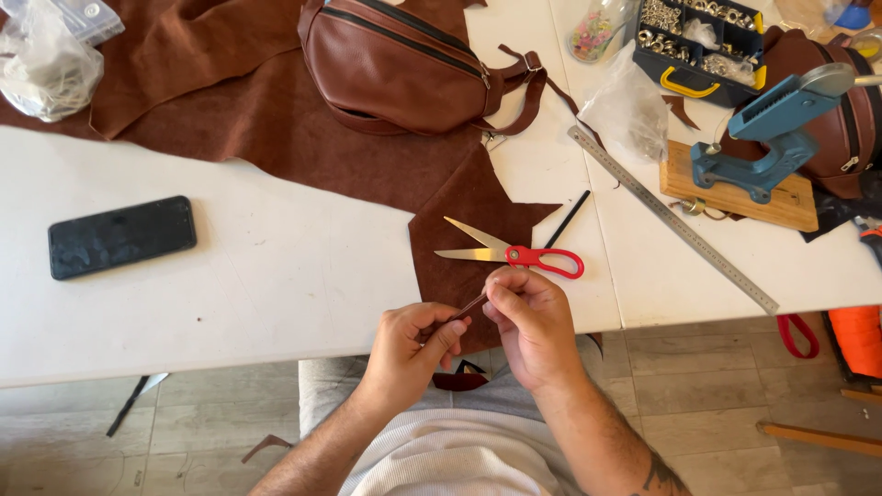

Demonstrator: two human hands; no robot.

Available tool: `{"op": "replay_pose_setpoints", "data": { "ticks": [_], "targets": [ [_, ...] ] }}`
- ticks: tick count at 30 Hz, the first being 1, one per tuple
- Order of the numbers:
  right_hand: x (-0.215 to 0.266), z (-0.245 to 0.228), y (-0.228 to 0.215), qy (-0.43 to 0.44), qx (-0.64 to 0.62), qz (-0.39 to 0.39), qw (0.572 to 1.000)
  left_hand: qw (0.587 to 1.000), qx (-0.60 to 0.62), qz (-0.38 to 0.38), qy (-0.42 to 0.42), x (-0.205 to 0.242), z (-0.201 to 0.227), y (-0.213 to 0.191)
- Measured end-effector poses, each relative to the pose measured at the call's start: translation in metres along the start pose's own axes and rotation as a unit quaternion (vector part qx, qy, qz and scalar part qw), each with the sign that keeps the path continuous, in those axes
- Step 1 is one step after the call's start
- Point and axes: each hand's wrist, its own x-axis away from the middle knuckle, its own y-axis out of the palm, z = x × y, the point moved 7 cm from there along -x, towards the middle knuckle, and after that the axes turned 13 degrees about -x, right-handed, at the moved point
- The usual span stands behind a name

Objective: Cutting leather material and assembling a leather bag at a workshop table

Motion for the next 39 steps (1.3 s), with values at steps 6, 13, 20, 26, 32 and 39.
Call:
{"op": "replay_pose_setpoints", "data": {
  "ticks": [6, 13, 20, 26, 32, 39],
  "targets": [
    [0.011, -0.03, 0.023, -0.125, 0.229, -0.141, 0.955, 0.965, -0.236, -0.054, 0.099, -0.006, 0.005, -0.009],
    [0.005, -0.026, 0.025, -0.165, 0.449, -0.202, 0.855, 0.826, -0.511, -0.199, 0.126, -0.04, -0.01, 0.006],
    [-0.027, -0.063, -0.018, -0.288, 0.49, -0.066, 0.82, 0.793, -0.581, -0.099, 0.154, -0.205, 0.006, -0.008],
    [-0.033, -0.068, -0.04, -0.351, 0.473, 0.017, 0.808, 0.631, -0.716, 0.0, 0.299, -0.347, 0.009, -0.016],
    [-0.033, -0.067, -0.05, -0.356, 0.45, 0.045, 0.818, 0.646, -0.727, -0.231, -0.004, -0.387, -0.031, -0.049],
    [-0.035, -0.067, -0.056, -0.363, 0.429, 0.033, 0.826, 0.613, -0.775, -0.107, 0.109, -0.299, 0.041, -0.078]
  ]
}}
